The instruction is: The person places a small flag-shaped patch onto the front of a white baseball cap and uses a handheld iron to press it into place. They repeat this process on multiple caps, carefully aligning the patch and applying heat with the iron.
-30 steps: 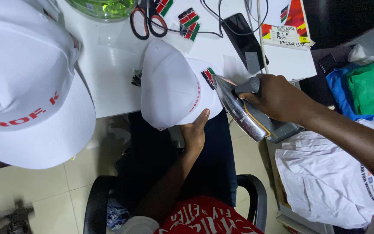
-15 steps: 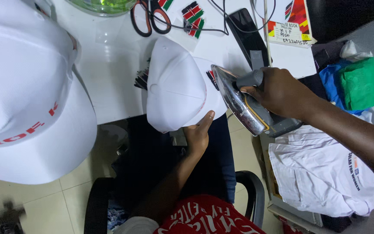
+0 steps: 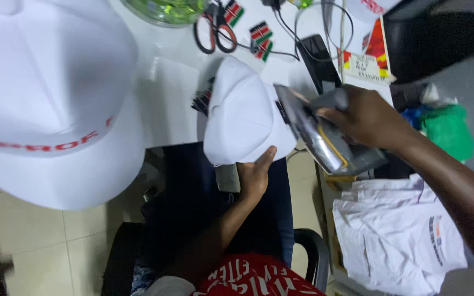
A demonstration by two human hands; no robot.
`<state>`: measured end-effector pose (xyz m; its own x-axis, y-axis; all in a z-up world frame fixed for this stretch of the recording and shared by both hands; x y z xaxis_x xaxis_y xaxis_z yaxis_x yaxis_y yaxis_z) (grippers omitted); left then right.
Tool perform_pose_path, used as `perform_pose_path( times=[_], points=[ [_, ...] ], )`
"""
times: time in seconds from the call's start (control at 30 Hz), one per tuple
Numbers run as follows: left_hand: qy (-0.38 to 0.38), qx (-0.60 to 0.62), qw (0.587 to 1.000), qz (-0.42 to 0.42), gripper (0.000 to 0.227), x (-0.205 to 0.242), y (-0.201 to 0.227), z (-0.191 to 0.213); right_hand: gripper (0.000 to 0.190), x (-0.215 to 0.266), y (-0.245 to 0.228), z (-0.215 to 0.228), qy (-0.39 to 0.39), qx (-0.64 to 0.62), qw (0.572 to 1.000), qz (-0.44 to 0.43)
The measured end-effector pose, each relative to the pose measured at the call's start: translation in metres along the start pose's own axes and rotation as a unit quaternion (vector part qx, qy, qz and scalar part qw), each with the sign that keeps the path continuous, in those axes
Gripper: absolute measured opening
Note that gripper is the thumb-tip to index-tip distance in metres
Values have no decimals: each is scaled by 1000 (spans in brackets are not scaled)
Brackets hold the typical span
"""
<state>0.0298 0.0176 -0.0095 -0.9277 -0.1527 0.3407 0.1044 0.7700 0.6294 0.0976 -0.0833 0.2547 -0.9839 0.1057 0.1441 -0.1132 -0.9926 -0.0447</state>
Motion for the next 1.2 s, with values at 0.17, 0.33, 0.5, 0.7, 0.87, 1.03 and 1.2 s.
perform_pose_path(
  times=[0.17,0.33,0.5,0.7,0.87,1.03,1.2],
  points=[
    [18,-56,998,-33,52,7,19,-8,36,14,35,21,86,43,992,-77],
    [31,-70,996,-44,59,6,21,-7,38,33,12,27,80,-139,975,-151],
    [22,-58,997,-40,45,4,13,-2,35,35,32,-1,36,39,987,-152],
    [14,-6,1000,-24,48,2,15,-8,39,41,48,-26,50,22,994,-92],
    [11,-54,998,-29,46,1,16,-10,44,42,59,-43,33,32,996,-75],
    [9,-51,998,-20,50,3,29,-12,47,51,57,-50,22,13,998,-63],
    [4,-80,996,-30,44,4,33,-13,50,56,50,-53,-5,-8,996,-92]
  ],
)
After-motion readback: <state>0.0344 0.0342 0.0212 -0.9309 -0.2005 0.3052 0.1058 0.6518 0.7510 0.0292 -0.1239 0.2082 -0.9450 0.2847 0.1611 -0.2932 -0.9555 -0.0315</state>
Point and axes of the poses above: each hand's wrist, its own x-axis away from the middle knuckle, its own z-axis out of the back of the hand, y = z × x, the point moved 3 cm from there along -x, towards the middle knuckle, and after that the axes turned 13 degrees about y, right-handed, at the moved point
